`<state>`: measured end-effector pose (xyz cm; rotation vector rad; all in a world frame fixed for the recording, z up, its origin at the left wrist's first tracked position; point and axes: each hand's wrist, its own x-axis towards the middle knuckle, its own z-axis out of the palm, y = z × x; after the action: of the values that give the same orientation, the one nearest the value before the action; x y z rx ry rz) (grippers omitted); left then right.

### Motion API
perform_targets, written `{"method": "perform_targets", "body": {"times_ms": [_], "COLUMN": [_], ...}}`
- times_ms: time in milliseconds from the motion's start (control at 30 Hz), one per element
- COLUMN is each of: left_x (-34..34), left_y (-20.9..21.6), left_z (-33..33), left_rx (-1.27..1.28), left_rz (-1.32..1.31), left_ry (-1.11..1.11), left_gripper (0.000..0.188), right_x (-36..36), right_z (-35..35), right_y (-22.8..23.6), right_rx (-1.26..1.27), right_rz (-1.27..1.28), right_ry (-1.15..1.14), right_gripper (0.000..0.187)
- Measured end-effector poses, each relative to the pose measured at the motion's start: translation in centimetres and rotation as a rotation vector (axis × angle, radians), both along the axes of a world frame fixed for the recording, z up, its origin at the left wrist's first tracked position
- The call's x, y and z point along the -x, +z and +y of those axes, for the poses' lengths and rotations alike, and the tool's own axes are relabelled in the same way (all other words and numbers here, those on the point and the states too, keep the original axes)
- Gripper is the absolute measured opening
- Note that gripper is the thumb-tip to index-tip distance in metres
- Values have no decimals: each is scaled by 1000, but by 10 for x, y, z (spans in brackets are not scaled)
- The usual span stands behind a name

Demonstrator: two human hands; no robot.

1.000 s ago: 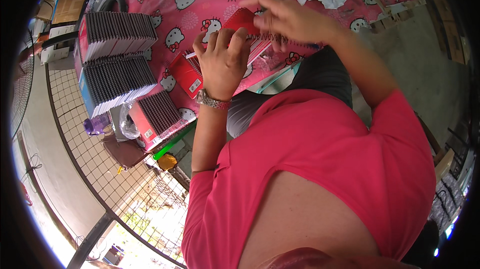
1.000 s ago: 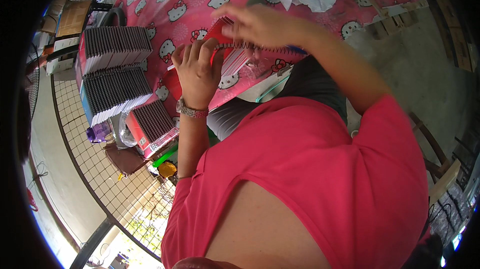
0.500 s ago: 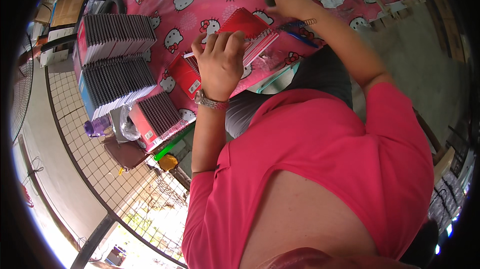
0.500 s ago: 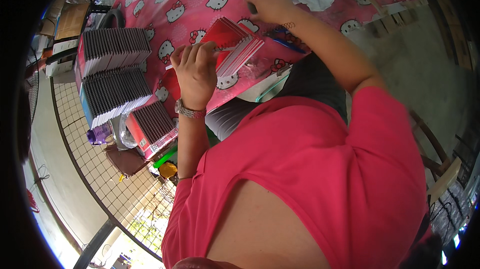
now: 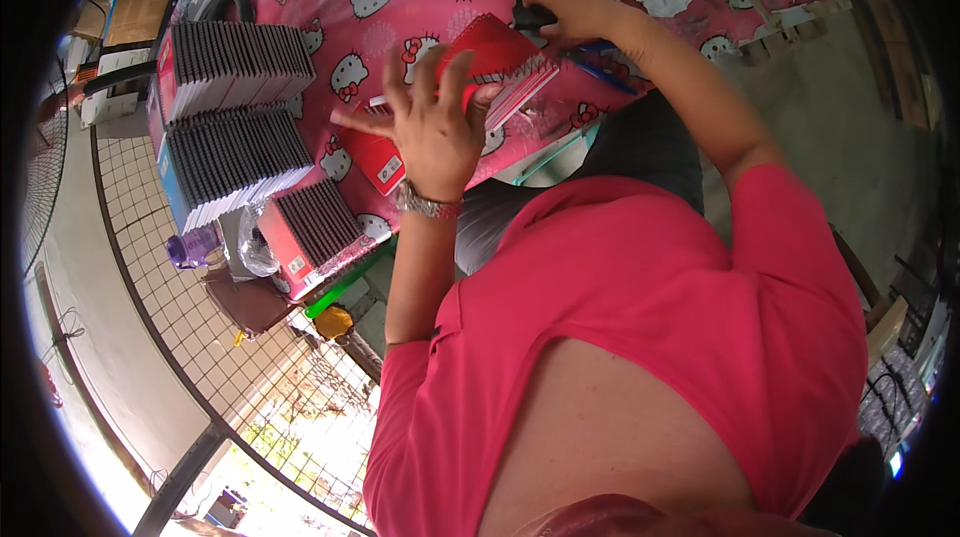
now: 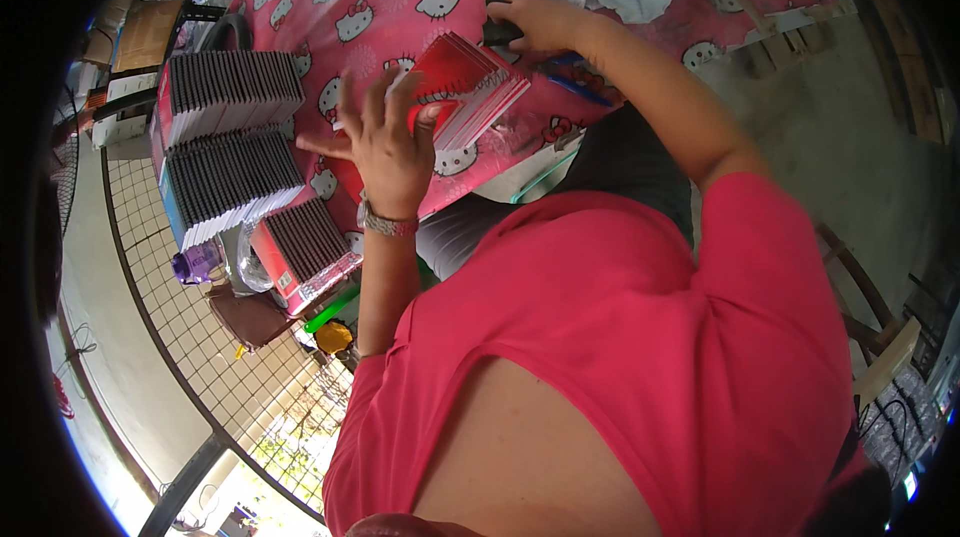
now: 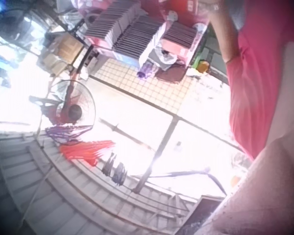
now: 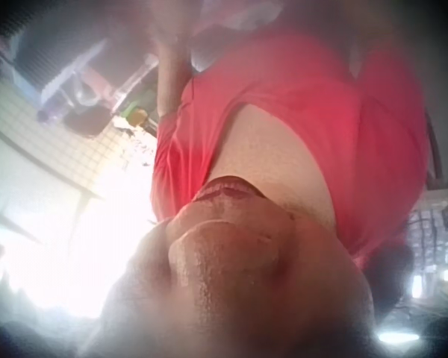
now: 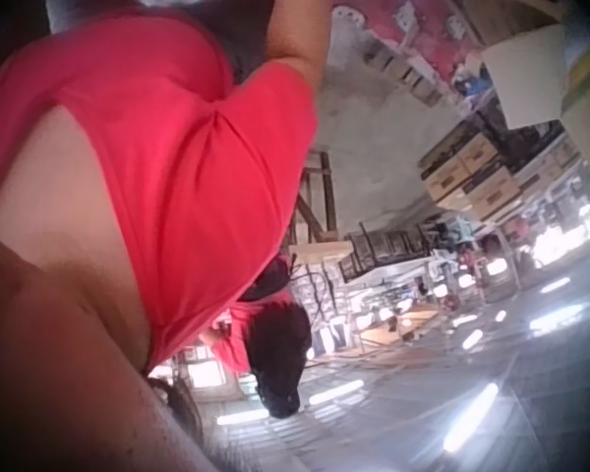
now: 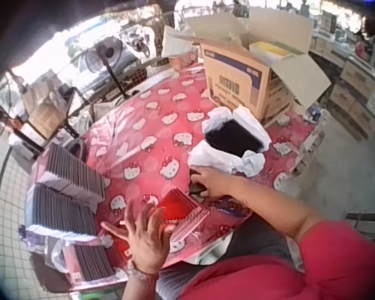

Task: The person applies staples to the corners of small red notebooks using a stapler and then places each stapled notebook onto a stack.

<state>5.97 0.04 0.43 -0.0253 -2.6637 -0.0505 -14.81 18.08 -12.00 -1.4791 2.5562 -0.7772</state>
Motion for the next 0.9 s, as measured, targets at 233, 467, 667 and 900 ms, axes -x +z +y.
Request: {"method": "perform_targets", "body": {"times_ms": [233,467,667,900], "left_x": [-5,6,5,0], "left_y": [-26,-15,-10,-10], "left_z": [-25,-23,-27,-52], "left_rx": [-268,-272,-329,-459], "left_rz": [67,73,66,40], "left_ry": [-26,-90,-109,-55], "left_gripper": [38,35,32,30], "right_x": [-14,-26,-14,-15], "right_z": [-10,-14,-28,-47], "right_y": [117,140,132,145], "right_rx": [388,353,113,123], "right_rz": [-1164,-1384,-1029,-1090], "right_ry": [383,616,493,590], "right_gripper": [54,58,55,54]}}
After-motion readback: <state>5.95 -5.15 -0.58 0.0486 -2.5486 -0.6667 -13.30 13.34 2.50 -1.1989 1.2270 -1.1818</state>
